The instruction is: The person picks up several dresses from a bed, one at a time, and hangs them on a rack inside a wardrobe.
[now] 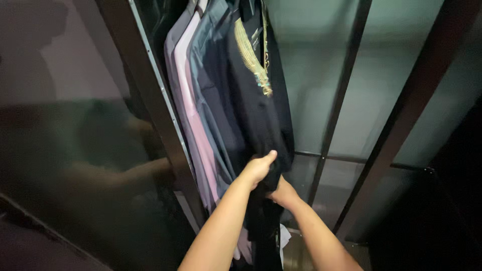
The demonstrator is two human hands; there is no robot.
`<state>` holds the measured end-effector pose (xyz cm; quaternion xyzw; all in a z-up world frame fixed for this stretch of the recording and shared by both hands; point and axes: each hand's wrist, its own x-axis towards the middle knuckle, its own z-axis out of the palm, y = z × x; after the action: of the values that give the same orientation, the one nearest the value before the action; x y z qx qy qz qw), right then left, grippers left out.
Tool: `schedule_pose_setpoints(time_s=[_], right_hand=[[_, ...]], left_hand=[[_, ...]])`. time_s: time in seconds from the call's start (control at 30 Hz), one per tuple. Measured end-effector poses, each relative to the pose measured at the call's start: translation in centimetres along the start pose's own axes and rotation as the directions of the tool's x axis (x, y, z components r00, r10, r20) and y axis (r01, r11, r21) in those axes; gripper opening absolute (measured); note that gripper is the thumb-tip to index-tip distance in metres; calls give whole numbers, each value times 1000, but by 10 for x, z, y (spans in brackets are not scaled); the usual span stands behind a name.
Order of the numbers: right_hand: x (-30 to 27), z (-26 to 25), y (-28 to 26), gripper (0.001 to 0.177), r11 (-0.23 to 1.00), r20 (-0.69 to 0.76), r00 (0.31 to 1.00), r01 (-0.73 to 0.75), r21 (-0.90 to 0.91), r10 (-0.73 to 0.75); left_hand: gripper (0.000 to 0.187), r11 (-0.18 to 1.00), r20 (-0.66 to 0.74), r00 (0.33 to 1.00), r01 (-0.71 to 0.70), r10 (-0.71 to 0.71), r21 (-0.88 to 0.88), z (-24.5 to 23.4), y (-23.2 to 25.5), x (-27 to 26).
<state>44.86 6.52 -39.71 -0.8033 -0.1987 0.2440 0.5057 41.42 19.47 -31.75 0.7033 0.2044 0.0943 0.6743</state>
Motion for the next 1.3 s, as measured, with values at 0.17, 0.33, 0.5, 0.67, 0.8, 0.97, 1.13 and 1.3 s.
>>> schedule_pose_setpoints(time_s=[0.17,0.33,0.5,0.67,0.8,0.97,1.13,1.3], right_hand=[[47,-28,73,46,975,-527,850,-112,-194,-7],[91,-64,114,13,596,-939,315,731,333,140],[54,-19,128,35,832,-614,580,237,-501,-535],[20,31,128,45,933,-392,880,134,-333,-266],[-9,8,102,41,974,-712,675,45,-223,-194],[2,-6,109,48,956,-243,969,-22,-292,-52],[34,-15,96,48,945,-96,955,257,-203,-280],[49,-50,-1,44,859,-274,828,402,-317,-489]], left_hand=[[84,965,-57,990,-108,125,239,0,7,-14],[108,841,-161,935,-199,317,503,-39,-20,1],[102,812,-171,980,18,101,584,-52,-83,8],[87,791,-208,952,-54,225,610,-65,-134,8],[70,773,-162,909,-222,385,594,-80,-145,-2],[94,871,-233,932,-141,277,470,-71,-103,-18],[103,849,-170,840,-473,515,237,-61,-5,-45],[98,513,-175,486,-762,856,396,-62,115,-89]])
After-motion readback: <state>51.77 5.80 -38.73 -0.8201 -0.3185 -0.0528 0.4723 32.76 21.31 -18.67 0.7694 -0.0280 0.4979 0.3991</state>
